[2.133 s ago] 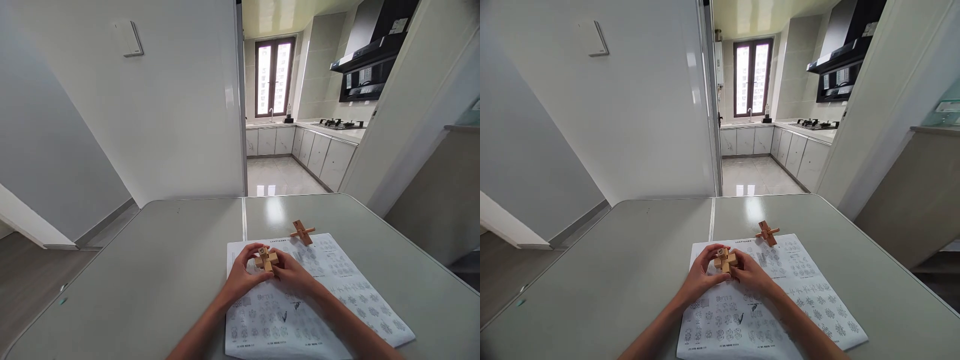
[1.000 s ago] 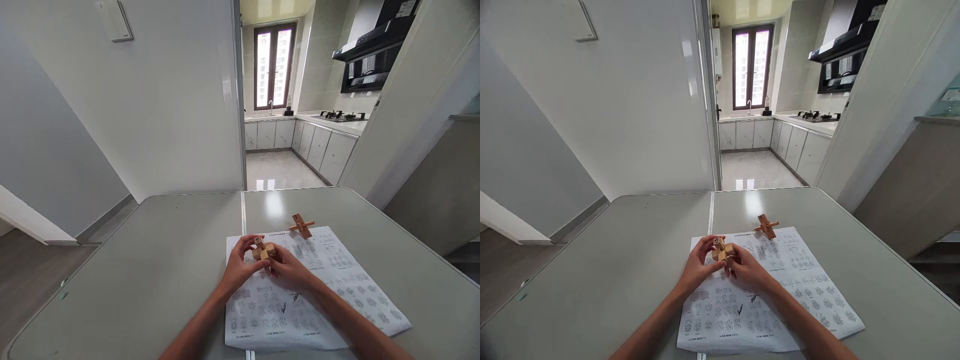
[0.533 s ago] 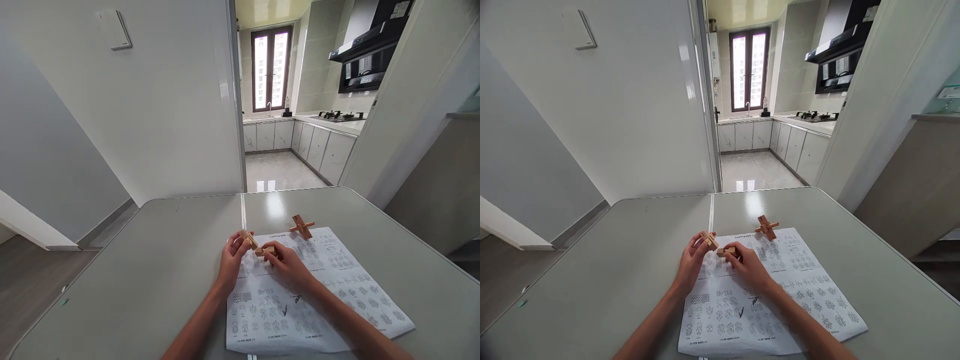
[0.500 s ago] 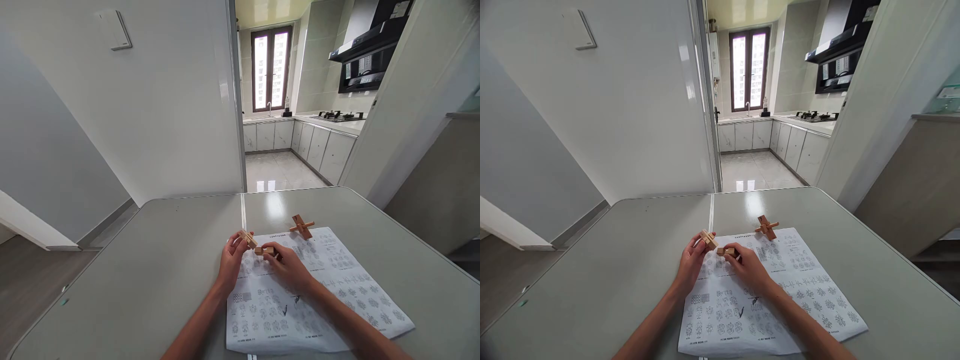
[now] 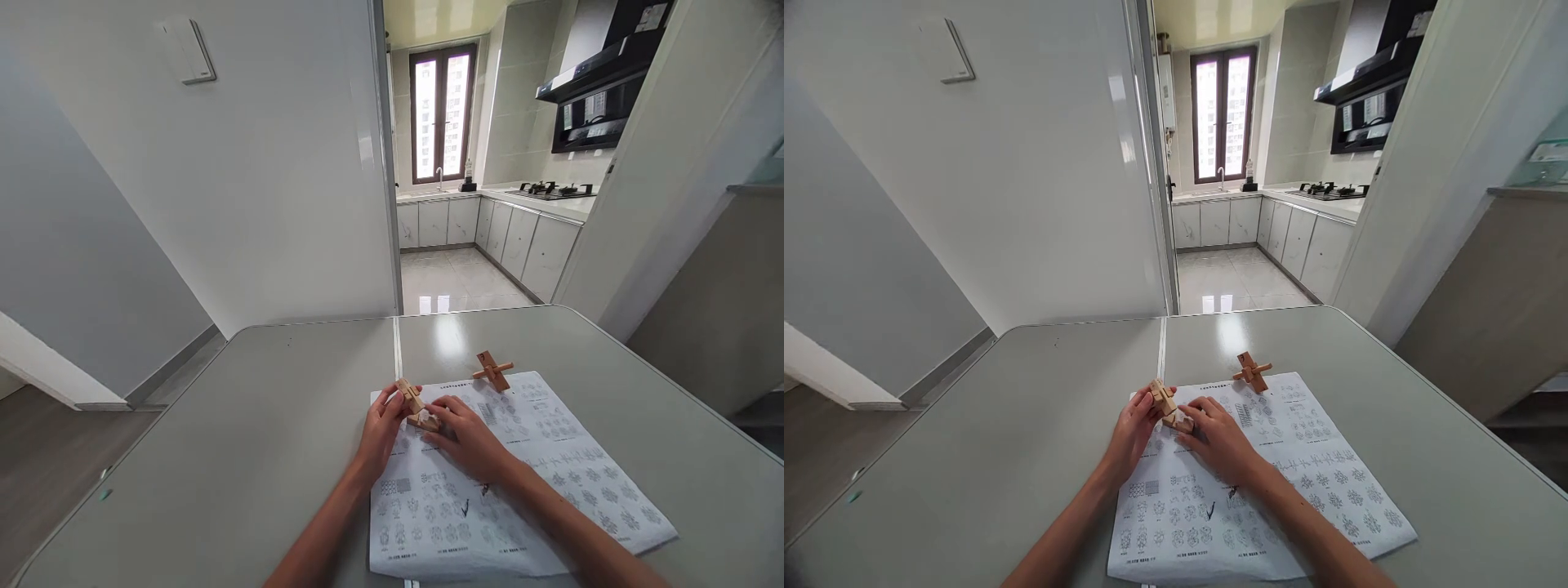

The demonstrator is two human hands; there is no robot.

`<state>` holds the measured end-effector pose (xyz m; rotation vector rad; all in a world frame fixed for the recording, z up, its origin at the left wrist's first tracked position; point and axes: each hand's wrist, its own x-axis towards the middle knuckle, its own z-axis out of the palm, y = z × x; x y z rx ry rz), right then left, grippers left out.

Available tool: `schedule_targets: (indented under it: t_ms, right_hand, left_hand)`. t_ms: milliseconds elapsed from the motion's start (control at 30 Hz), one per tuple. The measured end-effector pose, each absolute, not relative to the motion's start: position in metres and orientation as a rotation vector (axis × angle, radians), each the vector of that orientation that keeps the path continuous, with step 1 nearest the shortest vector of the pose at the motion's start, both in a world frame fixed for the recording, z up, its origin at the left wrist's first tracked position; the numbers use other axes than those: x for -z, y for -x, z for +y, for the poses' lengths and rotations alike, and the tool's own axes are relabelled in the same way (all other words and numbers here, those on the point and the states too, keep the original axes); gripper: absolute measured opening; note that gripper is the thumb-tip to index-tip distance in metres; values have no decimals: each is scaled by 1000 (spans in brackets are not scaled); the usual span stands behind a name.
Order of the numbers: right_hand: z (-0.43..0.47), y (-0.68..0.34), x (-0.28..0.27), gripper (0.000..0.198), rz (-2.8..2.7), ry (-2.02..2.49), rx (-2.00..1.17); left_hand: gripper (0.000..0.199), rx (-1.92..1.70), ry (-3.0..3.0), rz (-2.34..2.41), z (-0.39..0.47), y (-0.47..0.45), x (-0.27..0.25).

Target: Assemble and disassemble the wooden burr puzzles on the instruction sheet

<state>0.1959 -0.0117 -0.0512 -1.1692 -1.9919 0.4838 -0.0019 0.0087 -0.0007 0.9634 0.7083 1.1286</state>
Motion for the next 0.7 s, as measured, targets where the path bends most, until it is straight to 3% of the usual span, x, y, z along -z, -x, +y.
schedule_targets:
  t_ms: [267, 500, 700]
  right_hand:
    - [-13, -200, 43, 84, -1861, 1089, -475]
    - [-15, -200, 37, 56, -1920, 972, -367]
    - [-19, -197, 28, 59, -1893, 996, -435]
  left_hand:
    - [63, -994, -1145, 801, 2, 0, 0]
    - [65, -886, -1277, 723, 2, 0, 7]
    - [59, -842, -1252, 664, 1, 4, -4]
